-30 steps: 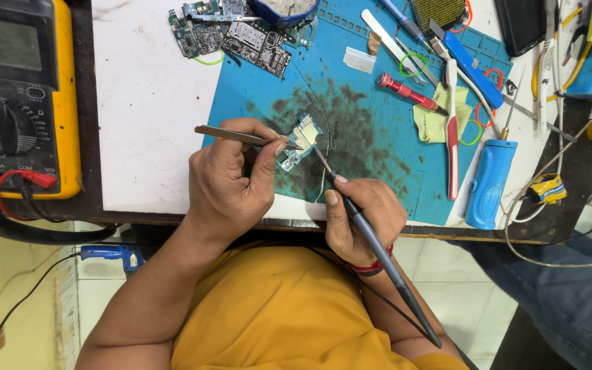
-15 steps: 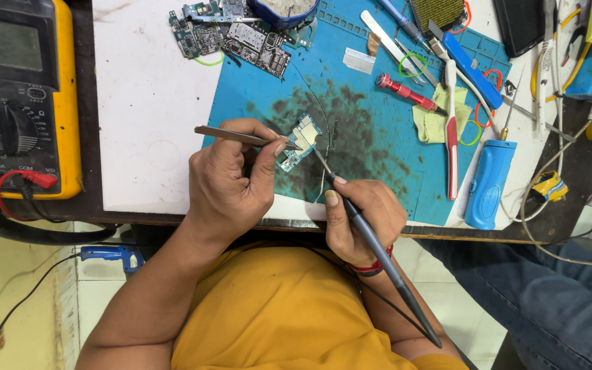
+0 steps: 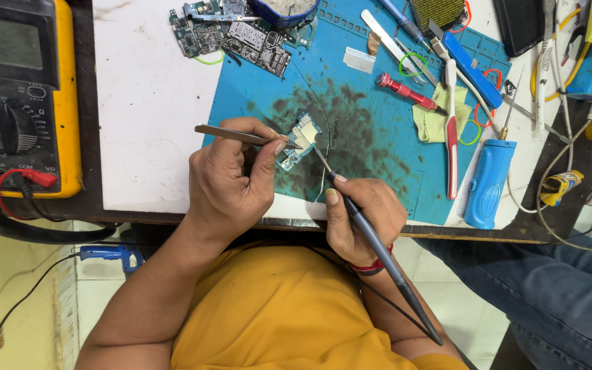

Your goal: The person uses a hot air gun to heat a small phone motherboard on the work mat, then holds the board with tweezers while soldering its contacts with a soldering iron, repositioning the board to work on different sides.

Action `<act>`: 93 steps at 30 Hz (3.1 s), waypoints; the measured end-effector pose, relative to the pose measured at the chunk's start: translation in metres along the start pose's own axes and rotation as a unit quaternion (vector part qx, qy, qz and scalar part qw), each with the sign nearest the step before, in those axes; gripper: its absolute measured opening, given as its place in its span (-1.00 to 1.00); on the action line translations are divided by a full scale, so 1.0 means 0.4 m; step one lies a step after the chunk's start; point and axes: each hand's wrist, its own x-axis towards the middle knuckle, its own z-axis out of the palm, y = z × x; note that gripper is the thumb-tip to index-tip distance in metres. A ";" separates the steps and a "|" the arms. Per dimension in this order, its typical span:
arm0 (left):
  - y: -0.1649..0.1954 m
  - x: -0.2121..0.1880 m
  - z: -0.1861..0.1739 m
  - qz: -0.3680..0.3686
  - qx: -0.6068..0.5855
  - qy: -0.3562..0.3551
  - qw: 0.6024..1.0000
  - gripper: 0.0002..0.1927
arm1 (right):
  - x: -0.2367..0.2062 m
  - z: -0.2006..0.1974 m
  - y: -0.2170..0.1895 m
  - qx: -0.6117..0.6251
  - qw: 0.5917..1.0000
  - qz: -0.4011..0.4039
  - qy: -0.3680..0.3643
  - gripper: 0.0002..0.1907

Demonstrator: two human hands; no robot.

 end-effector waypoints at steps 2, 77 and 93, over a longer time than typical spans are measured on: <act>0.000 0.001 -0.001 0.001 0.003 -0.001 1.000 -0.87 | 0.000 0.000 0.000 -0.001 1.000 0.000 -0.004 -0.85; -0.005 -0.004 0.000 -0.005 -0.013 -0.001 1.000 -0.87 | 0.008 -0.005 0.000 0.022 0.999 -0.037 -0.024 -0.84; -0.005 -0.005 0.001 -0.009 -0.010 -0.001 1.000 -0.87 | 0.011 -0.004 -0.004 0.027 0.999 -0.038 -0.022 -0.84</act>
